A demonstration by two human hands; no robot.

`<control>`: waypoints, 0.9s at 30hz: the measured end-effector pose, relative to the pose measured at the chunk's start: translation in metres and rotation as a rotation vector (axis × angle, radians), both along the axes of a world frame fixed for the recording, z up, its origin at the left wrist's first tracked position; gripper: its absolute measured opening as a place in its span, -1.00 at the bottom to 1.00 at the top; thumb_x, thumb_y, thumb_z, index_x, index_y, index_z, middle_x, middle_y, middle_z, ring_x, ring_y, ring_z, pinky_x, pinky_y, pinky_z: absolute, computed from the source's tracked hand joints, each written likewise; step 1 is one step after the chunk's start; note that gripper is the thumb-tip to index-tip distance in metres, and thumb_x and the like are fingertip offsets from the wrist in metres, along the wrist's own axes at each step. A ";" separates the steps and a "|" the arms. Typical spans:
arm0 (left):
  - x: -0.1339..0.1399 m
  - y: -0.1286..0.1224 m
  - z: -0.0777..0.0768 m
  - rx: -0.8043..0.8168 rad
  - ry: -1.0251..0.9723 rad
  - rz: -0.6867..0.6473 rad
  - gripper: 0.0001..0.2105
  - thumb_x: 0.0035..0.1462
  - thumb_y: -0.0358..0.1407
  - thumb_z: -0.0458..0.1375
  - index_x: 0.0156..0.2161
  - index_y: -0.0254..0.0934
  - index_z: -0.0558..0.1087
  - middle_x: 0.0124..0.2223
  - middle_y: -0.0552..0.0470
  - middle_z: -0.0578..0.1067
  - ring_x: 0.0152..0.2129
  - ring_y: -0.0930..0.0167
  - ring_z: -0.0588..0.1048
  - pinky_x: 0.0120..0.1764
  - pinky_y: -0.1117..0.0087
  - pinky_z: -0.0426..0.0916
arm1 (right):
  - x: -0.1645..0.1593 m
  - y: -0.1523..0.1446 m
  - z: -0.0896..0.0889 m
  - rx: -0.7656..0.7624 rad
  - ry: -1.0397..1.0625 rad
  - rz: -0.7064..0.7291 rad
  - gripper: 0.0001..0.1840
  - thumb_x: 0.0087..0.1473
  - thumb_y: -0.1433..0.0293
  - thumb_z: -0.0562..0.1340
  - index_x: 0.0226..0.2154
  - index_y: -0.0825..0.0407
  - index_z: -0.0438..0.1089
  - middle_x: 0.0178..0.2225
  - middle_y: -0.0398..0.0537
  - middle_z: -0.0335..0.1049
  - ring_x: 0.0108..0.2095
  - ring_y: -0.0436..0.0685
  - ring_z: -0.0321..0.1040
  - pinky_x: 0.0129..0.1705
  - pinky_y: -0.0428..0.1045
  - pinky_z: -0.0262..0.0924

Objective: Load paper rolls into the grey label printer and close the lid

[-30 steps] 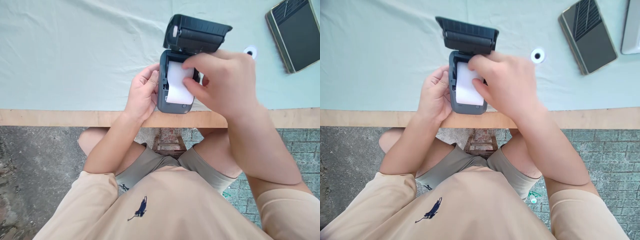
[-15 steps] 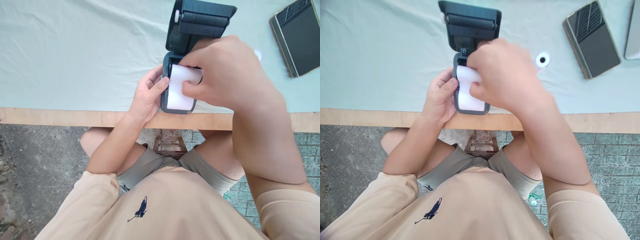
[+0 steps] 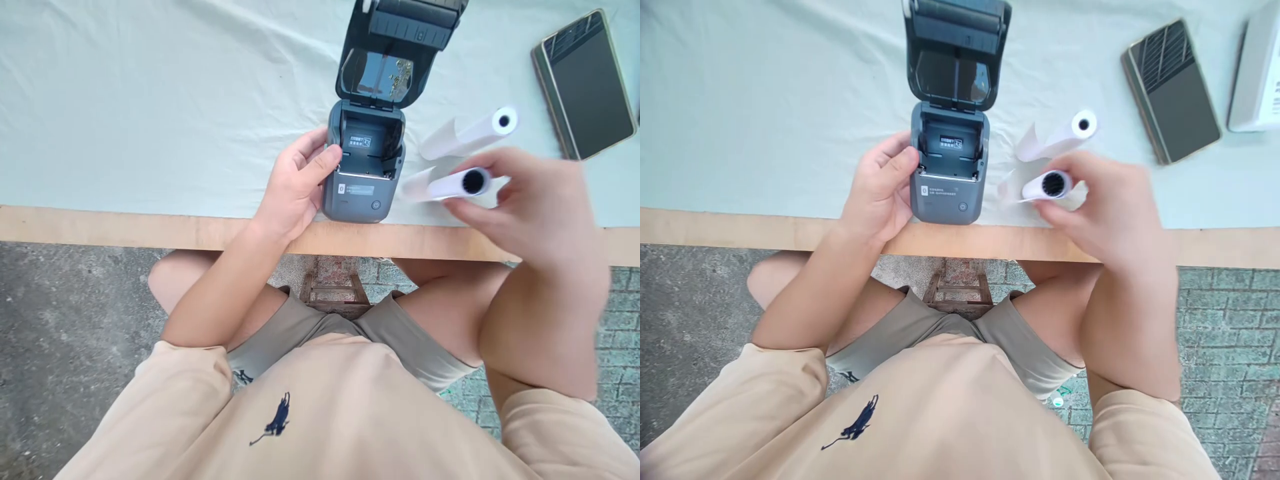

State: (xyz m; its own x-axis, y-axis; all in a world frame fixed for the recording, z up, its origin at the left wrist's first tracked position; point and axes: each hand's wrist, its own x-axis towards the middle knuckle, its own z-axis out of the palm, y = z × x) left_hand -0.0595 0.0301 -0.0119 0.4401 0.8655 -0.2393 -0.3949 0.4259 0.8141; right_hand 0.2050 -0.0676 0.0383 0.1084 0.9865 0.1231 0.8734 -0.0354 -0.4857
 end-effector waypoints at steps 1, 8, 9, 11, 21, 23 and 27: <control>0.000 0.000 -0.001 0.003 0.000 0.000 -0.88 0.38 -0.37 0.16 -0.17 -0.28 0.56 -0.03 0.00 0.66 0.27 0.17 0.55 0.25 0.18 0.58 | 0.004 -0.001 -0.006 -0.064 0.001 0.022 -0.74 -0.20 0.31 0.49 -0.34 -0.18 0.55 -0.52 -0.17 0.49 -0.60 0.01 0.16 -0.52 0.04 0.07; -0.004 0.004 -0.008 0.048 0.011 -0.055 -0.73 0.18 -0.16 0.43 -0.07 -0.20 0.61 -0.07 0.00 0.70 0.35 0.02 0.43 0.33 0.07 0.51 | 0.042 0.015 -0.041 0.392 0.247 -0.202 -0.62 -0.05 0.13 0.34 -0.14 -0.16 0.42 -0.16 0.06 0.53 -0.38 0.13 0.39 -0.49 0.04 0.02; -0.005 0.005 -0.009 0.063 0.016 -0.064 -0.69 0.14 -0.10 0.45 -0.07 -0.17 0.61 -0.06 0.04 0.70 0.37 0.03 0.39 0.33 0.09 0.51 | 0.045 0.020 -0.045 0.381 0.233 -0.214 -0.49 -0.15 0.18 0.39 -0.08 -0.17 0.42 -0.11 0.07 0.53 -0.33 0.14 0.41 -0.49 0.03 0.02; -0.006 0.007 -0.011 0.093 0.025 -0.089 -0.64 0.09 -0.01 0.48 -0.08 -0.10 0.62 -0.06 0.13 0.70 0.41 0.07 0.33 0.35 0.12 0.49 | 0.046 0.030 -0.053 0.234 0.182 -0.186 -0.34 -0.22 0.24 0.44 0.03 -0.16 0.45 -0.02 0.09 0.54 -0.24 0.17 0.44 -0.44 0.03 0.05; -0.004 0.003 -0.010 0.080 0.039 -0.053 -0.66 0.11 -0.02 0.45 -0.08 -0.12 0.61 -0.04 0.07 0.68 0.33 0.12 0.45 0.25 0.13 0.57 | 0.017 0.038 -0.006 0.390 0.560 0.143 -0.53 0.03 -0.06 0.28 -0.10 -0.17 0.44 -0.19 0.07 0.47 -0.23 0.26 0.39 -0.26 0.18 0.24; -0.004 0.002 -0.010 0.094 0.026 -0.067 -0.70 0.17 -0.06 0.42 -0.07 -0.12 0.60 -0.01 0.06 0.68 0.38 0.14 0.40 0.29 0.08 0.55 | -0.014 0.032 0.016 0.224 0.559 0.383 -0.58 0.05 0.12 0.36 -0.05 -0.15 0.39 -0.19 -0.02 0.45 -0.32 0.17 0.41 -0.32 0.12 0.26; -0.003 0.002 -0.013 0.106 -0.003 -0.049 -0.68 0.12 -0.06 0.46 -0.07 -0.11 0.61 -0.03 0.06 0.69 0.40 0.09 0.38 0.33 0.02 0.51 | -0.071 0.037 0.038 -0.014 0.067 0.433 -0.70 0.10 0.46 0.24 -0.09 -0.12 0.36 -0.18 -0.12 0.52 -0.21 0.15 0.50 -0.13 0.13 0.33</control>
